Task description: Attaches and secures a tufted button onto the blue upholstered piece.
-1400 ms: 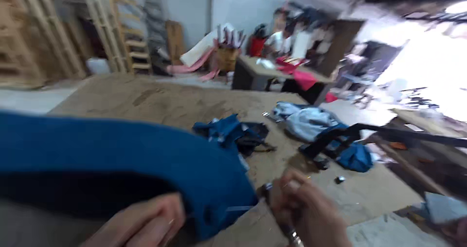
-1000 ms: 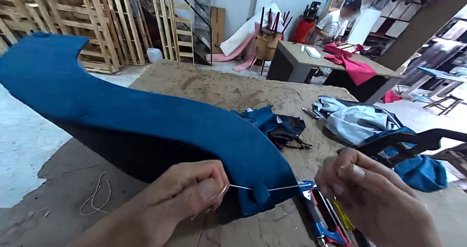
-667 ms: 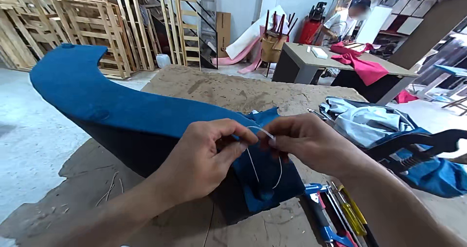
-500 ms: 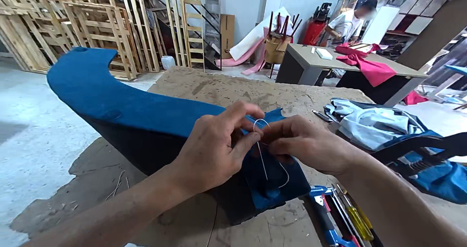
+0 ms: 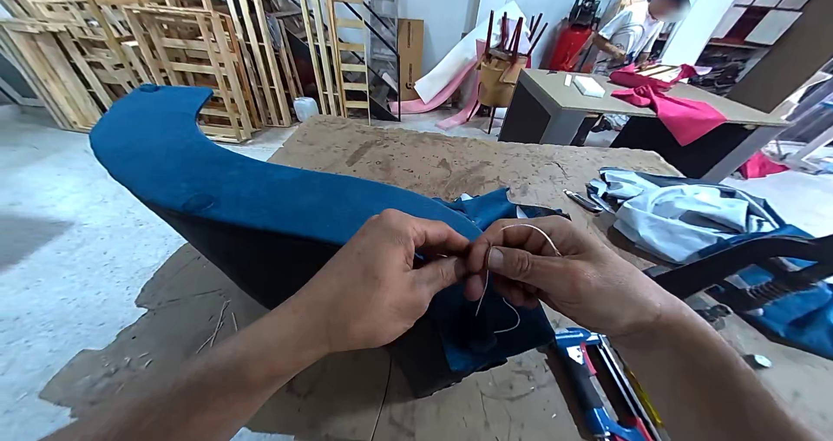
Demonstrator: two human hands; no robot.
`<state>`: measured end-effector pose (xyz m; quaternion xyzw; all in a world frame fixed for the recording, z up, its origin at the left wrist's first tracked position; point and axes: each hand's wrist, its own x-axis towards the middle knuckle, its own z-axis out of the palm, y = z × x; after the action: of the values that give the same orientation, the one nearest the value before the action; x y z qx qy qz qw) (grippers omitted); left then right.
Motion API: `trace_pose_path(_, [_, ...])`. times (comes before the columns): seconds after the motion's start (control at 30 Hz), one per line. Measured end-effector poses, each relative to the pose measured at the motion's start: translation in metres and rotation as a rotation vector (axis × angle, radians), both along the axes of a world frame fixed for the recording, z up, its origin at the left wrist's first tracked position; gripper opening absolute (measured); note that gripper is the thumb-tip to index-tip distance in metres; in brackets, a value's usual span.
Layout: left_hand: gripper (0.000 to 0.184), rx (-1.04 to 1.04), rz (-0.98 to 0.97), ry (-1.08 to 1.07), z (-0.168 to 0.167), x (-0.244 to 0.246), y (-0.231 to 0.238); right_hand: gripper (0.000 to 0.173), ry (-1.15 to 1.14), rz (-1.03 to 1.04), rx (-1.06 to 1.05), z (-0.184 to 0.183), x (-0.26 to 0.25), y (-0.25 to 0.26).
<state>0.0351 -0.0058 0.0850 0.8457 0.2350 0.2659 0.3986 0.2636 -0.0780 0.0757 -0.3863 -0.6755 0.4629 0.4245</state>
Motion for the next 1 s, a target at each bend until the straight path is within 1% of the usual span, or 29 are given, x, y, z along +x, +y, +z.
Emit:
trace_pose_path(0.07, [0.008, -0.06, 0.019, 0.016, 0.005, -0.002, 0.0, 0.023, -0.037, -0.039, 0.044, 0.001, -0.003, -0.002])
trace_pose_path(0.23, [0.01, -0.22, -0.061, 0.169, 0.015, -0.01, 0.0, 0.015, -0.334, -0.263, 0.254, 0.005, -0.007, -0.006])
trace_pose_path(0.33, [0.018, -0.193, -0.086, 0.213, 0.015, -0.003, -0.003, 0.014, -0.313, -0.289, 0.264, 0.005, -0.008, -0.007])
trace_pose_path(0.4, [0.015, -0.173, -0.098, 0.241, 0.016, 0.002, -0.004, 0.015, -0.274, -0.28, 0.258, 0.005, -0.008, -0.008])
trace_pose_path(0.47, [0.011, -0.131, -0.095, 0.261, 0.016, 0.007, -0.004, 0.015, -0.251, -0.277, 0.26, 0.005, -0.008, -0.009])
trace_pose_path(0.53, [0.009, -0.11, -0.04, 0.271, 0.012, 0.013, -0.005, 0.017, -0.228, -0.261, 0.271, 0.005, -0.007, -0.01])
trace_pose_path(0.67, [0.015, -0.023, 0.096, 0.285, 0.006, 0.02, -0.011, 0.018, -0.172, -0.216, 0.291, 0.003, -0.005, -0.012])
trace_pose_path(0.73, [0.02, 0.08, 0.172, 0.33, 0.004, 0.023, -0.014, 0.017, -0.129, -0.176, 0.299, 0.003, -0.004, -0.013])
trace_pose_path(0.8, [0.022, 0.227, 0.219, 0.342, 0.001, 0.025, -0.017, 0.017, -0.124, -0.149, 0.326, 0.004, -0.004, -0.015])
trace_pose_path(0.87, [0.017, 0.407, 0.245, 0.291, -0.005, 0.025, -0.02, 0.017, -0.122, -0.132, 0.336, 0.004, -0.004, -0.016])
trace_pose_path(0.9, [0.013, 0.462, 0.244, 0.255, -0.009, 0.024, -0.021, 0.017, -0.127, -0.127, 0.339, 0.004, -0.004, -0.016])
trace_pose_path(0.93, [0.011, 0.481, 0.237, 0.223, -0.012, 0.023, -0.021, 0.017, -0.135, -0.13, 0.343, 0.004, -0.004, -0.016])
trace_pose_path(1.0, [0.011, 0.417, 0.207, 0.172, -0.014, 0.02, -0.023, 0.018, -0.128, -0.151, 0.332, 0.004, -0.001, -0.016])
